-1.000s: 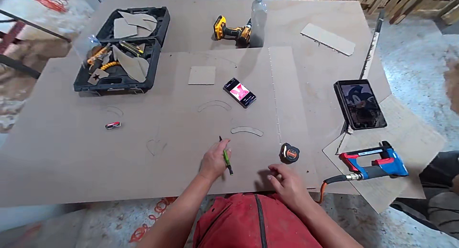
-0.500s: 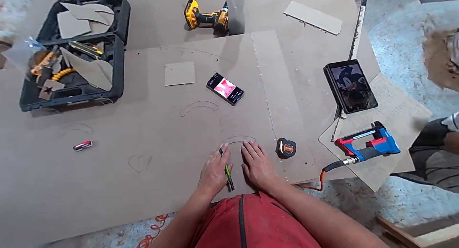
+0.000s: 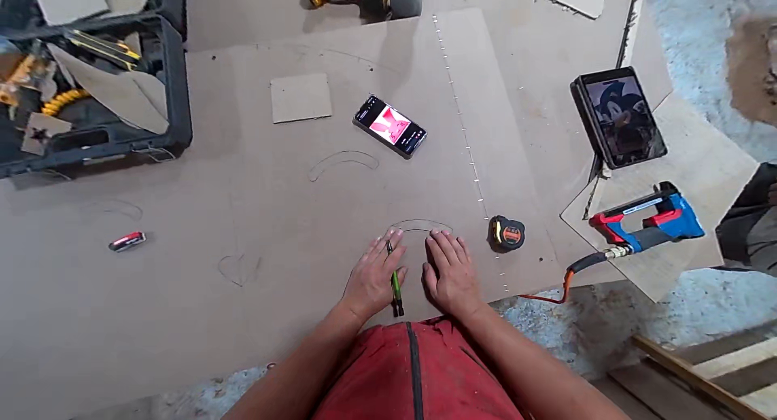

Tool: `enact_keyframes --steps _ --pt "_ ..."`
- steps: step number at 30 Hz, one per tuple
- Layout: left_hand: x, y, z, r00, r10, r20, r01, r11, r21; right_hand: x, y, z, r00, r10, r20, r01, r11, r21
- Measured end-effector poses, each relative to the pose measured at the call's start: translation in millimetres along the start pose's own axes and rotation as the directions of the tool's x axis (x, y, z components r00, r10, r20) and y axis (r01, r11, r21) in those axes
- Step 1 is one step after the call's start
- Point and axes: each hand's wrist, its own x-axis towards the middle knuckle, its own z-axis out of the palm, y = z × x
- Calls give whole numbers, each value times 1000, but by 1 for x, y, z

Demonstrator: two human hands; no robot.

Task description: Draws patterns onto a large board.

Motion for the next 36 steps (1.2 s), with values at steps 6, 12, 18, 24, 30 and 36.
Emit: enact_keyframes --steps 6,12,18,24,30,36 --pt "2 1 1 1000 -9 -26 9 1000 -7 -5 2 1 998 -7 -61 10 999 41" --pt "3 0 1 999 -27 -39 27 1000 9 -6 4 1 995 -6 -101 13 997 72" --pt "4 1 2 997 -57 -50 58 998 16 -10 2 0 994 -14 -105 20 998 53" --pt "2 0 3 997 -51 -53 52 998 22 -13 0 1 994 2 -107 3 999 47" --pt "3 -1 3 999 -29 -21 30 999 32 -13 -1 2 994 32 -101 -30 999 23" --pt "1 -3 6 999 -3 -54 4 1000 28 -12 -1 2 995 21 -101 -20 1000 17"
